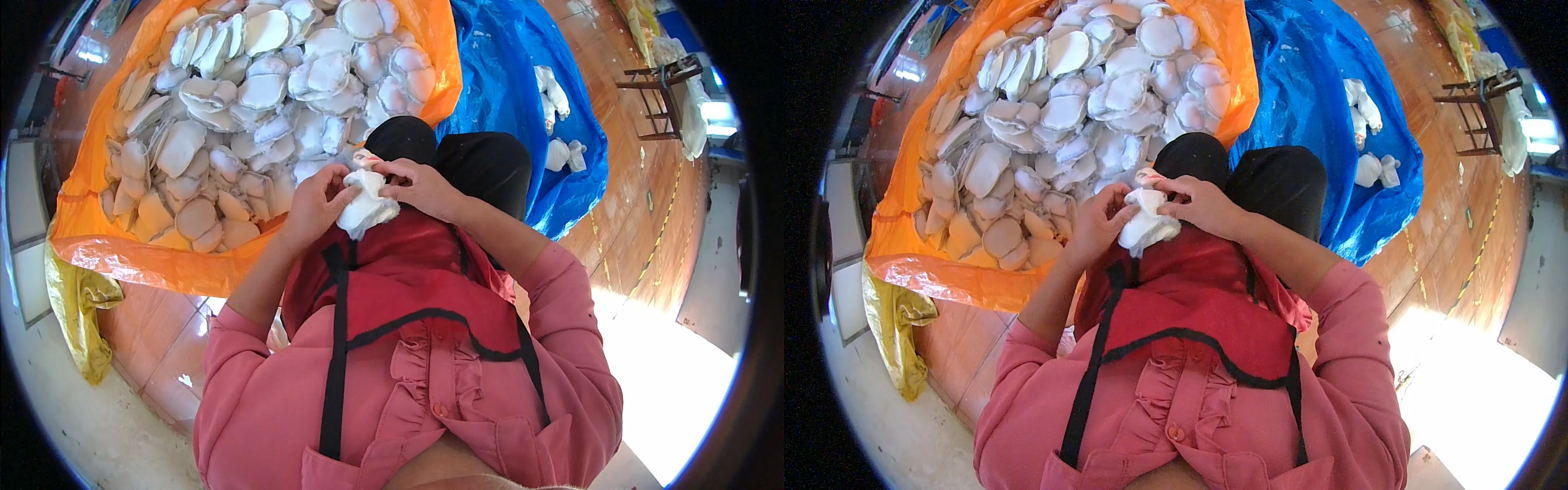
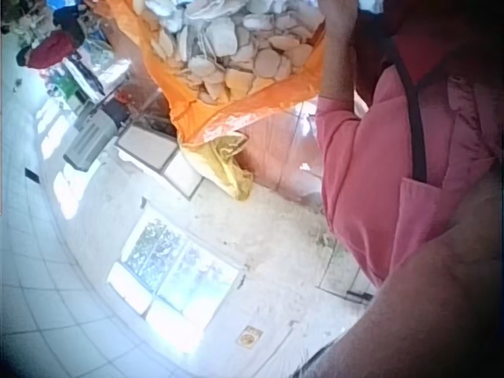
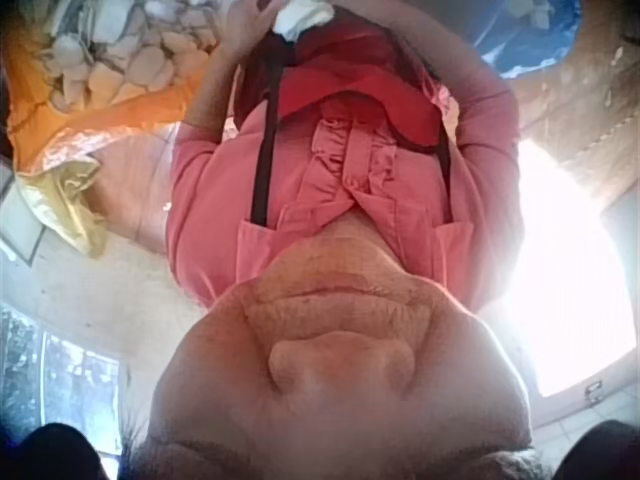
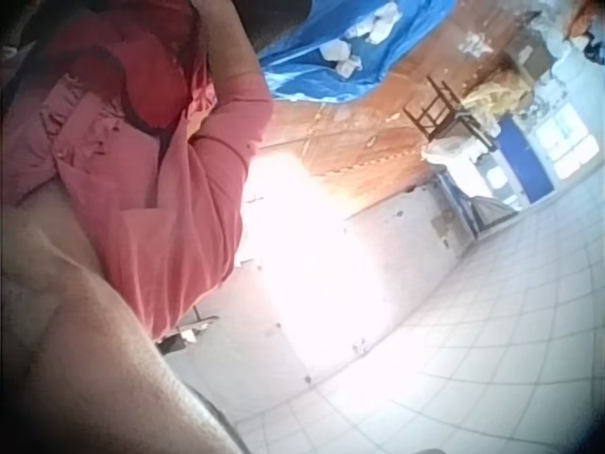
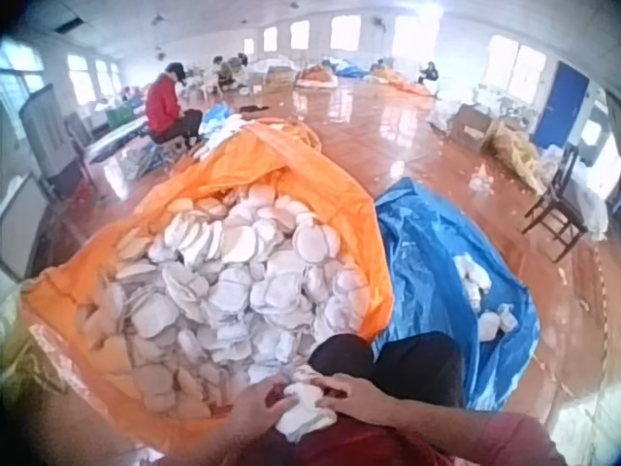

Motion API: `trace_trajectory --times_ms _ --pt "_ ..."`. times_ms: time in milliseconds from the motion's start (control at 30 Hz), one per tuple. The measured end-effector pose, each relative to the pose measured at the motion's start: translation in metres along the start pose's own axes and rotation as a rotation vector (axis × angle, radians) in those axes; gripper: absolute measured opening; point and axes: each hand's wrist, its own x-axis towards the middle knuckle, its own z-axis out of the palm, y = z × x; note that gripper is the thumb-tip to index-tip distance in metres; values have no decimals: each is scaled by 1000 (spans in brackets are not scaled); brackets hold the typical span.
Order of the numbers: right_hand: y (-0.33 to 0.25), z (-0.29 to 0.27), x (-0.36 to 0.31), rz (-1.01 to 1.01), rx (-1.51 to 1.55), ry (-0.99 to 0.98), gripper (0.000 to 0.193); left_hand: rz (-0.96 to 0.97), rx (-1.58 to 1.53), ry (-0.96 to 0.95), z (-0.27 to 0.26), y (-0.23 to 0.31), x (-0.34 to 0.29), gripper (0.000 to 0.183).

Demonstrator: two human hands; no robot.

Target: The person sits on the floor and repeatedly picks up white fabric pouches, opens them, stuffs them with white material, and ties them closed. The person places the finished pouches into a blue tarp nearby.

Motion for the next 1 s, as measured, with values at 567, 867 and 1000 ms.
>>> trace_trajectory --times_ms 567,867,1000 --pt "-8 13 18 -11 -375 -59 42 -77 138 -23 -3 3 -3 30" --pt "2 4 19 56 107 -151 34 -50 -93 50 0 -2 -23 27" --pt "6 3 6 81 482 -113 35 -65 -323 45 2 -7 -26 21"
